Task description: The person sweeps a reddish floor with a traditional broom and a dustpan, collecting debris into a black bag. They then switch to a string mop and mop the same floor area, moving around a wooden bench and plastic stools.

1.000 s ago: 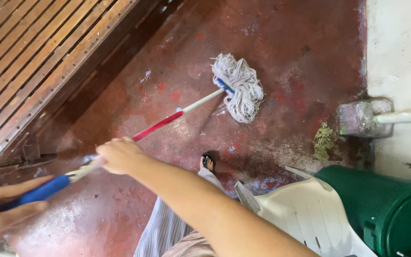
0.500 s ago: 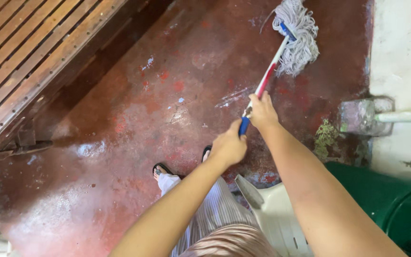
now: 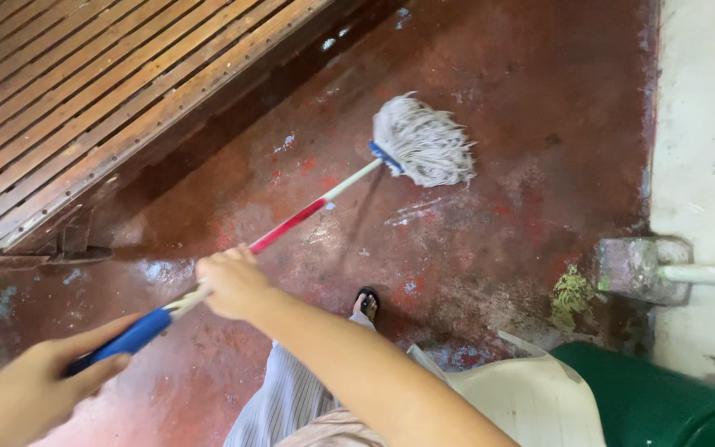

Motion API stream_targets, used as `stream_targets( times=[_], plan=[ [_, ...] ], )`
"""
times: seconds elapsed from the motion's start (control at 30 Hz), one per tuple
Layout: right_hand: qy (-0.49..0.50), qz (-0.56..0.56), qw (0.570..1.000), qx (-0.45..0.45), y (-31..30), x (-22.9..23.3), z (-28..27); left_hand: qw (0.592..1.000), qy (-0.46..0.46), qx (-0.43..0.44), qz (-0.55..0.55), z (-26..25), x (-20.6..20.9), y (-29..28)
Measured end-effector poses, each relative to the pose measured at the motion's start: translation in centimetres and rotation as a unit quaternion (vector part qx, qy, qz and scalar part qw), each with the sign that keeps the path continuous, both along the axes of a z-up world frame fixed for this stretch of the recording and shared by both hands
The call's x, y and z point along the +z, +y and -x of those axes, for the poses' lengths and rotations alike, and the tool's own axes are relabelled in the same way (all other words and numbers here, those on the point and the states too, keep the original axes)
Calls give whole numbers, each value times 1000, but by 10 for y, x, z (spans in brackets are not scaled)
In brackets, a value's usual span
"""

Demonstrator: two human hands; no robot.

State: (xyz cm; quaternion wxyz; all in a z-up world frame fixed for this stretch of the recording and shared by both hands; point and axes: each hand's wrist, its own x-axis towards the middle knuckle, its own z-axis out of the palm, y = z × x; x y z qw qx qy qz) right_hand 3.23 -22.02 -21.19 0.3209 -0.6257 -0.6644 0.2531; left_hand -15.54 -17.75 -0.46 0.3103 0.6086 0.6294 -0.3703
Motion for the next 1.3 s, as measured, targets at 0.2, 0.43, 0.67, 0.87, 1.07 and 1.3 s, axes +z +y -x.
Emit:
stream_targets(
  times=[0.2, 0.43, 0.67, 0.87, 1.07, 1.3],
  plan=[
    [32, 20, 997, 68, -8, -6, -9, 982, -161, -46, -82, 28, -33, -13],
    [-37, 24, 999, -13, -22, -67, -107, 964, -242, -69, -82, -87, -97, -27],
    [-179, 202, 953, -139, -57, -86, -195, 938, -324, -113, -40, -190, -172, -49],
    [-266, 361, 892, 66, -32, -59, -95, 928, -347, -129, -42, -65, -157, -59],
    [-104, 248, 950, 158, 8, -40, 126, 945, -317, -80, -16, 168, -99, 10],
    [39, 143, 981, 121, 30, 2, 236, 966, -211, -145, -24, 274, -36, 64]
  ],
)
